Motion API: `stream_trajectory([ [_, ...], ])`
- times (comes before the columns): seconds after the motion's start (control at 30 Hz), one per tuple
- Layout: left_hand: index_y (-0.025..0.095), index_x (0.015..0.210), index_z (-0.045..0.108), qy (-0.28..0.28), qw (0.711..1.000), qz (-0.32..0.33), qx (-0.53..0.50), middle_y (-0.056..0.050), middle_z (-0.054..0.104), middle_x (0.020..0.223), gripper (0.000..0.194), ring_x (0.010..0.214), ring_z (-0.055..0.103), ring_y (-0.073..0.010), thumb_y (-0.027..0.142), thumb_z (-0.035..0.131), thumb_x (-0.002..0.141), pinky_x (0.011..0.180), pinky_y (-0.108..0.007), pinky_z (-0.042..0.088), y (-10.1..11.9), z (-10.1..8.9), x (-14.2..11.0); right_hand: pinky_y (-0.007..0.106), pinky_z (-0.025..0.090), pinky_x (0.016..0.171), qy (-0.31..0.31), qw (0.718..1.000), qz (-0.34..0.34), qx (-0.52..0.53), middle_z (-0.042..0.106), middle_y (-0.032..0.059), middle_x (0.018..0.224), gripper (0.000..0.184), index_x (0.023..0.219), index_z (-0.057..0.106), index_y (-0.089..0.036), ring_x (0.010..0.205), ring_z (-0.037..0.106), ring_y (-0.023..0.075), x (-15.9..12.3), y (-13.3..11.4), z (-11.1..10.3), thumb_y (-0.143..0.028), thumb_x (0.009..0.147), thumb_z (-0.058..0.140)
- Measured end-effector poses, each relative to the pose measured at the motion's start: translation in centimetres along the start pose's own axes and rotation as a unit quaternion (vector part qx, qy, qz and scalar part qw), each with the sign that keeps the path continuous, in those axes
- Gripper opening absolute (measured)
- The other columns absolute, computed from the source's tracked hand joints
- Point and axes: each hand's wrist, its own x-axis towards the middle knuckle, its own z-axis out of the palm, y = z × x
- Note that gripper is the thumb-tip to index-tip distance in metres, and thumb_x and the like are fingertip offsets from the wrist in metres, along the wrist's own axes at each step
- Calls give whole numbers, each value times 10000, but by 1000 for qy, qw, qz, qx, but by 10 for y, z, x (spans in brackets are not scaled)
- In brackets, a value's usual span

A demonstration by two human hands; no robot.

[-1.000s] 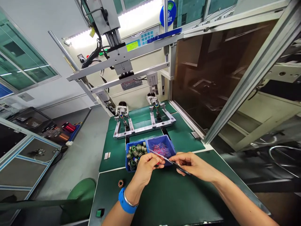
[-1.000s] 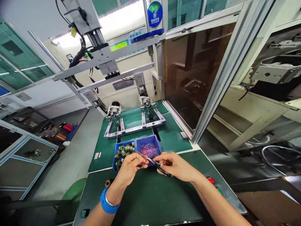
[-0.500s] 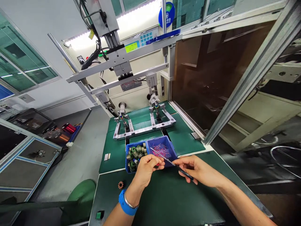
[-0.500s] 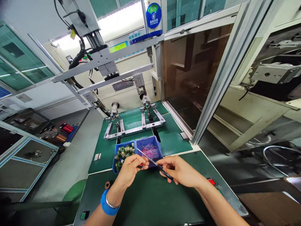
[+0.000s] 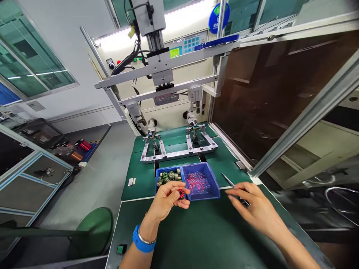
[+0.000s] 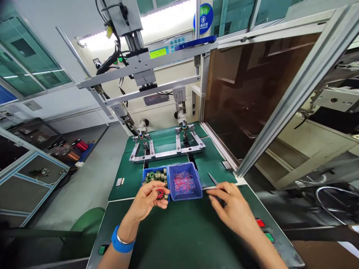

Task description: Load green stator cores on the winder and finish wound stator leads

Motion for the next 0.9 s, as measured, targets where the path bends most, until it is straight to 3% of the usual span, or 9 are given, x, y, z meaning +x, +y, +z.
stream_trajectory([
  [0.07,198,1228,611,-31,999,11,-12,-114,719,1030,459,769,736,-201,430,766,863,685,-286,636,-4,-4,-3,480,467,817,-30,992,-41,116,587,79,1024,214,1007,742,-267,960,545,297,31,-33,10,-368,1024,554],
  [0.17,223,1326,522,-61,998,20,-7,-102,723,1003,595,761,738,-209,472,767,845,684,-297,637,-9,-10,-6,565,399,956,-102,955,-97,260,550,80,1247,260,1043,760,-316,1165,447,337,71,-69,33,-510,1029,588],
  [0.27,228,1363,480,-76,997,26,-2,-78,729,929,633,756,739,-215,480,754,851,690,-308,638,-11,-11,-7,627,319,1027,-178,914,-111,346,515,86,1341,353,1020,781,-315,1249,377,370,92,-82,54,-633,958,639],
  [0.33,226,1360,479,-77,997,25,-6,-61,725,884,638,756,738,-215,471,765,844,689,-304,636,-11,-10,-6,622,309,1037,-196,897,-105,381,515,89,1349,359,986,789,-302,1258,371,369,94,-83,63,-638,932,675],
  [0.5,213,1305,531,-37,999,10,-23,-34,699,858,634,717,732,-206,428,831,789,686,-299,633,-17,-2,-6,578,306,1018,-142,902,-103,395,557,82,1265,303,879,774,-272,1201,418,335,82,-78,68,-529,992,657],
  [0.67,127,1241,591,-74,994,-49,-69,-121,717,879,567,723,736,-222,605,570,937,652,-293,626,-29,4,-5,561,284,1006,-94,917,-97,375,584,61,1240,286,856,775,-293,1179,417,333,76,-73,65,-509,998,654],
  [0.8,134,1083,628,-12,999,-13,-33,-61,707,818,346,680,718,-163,401,742,894,653,-242,613,-31,5,-4,558,297,991,-52,929,-69,359,604,45,1247,236,887,769,-297,1185,415,335,73,-76,63,-470,1005,661],
  [0.9,184,1073,612,26,999,13,-30,-6,693,819,370,696,698,-124,226,851,793,685,-210,597,-31,4,-5,546,319,982,-13,937,-61,342,630,50,1157,262,856,753,-272,1156,438,327,70,-80,65,-444,1020,643],
])
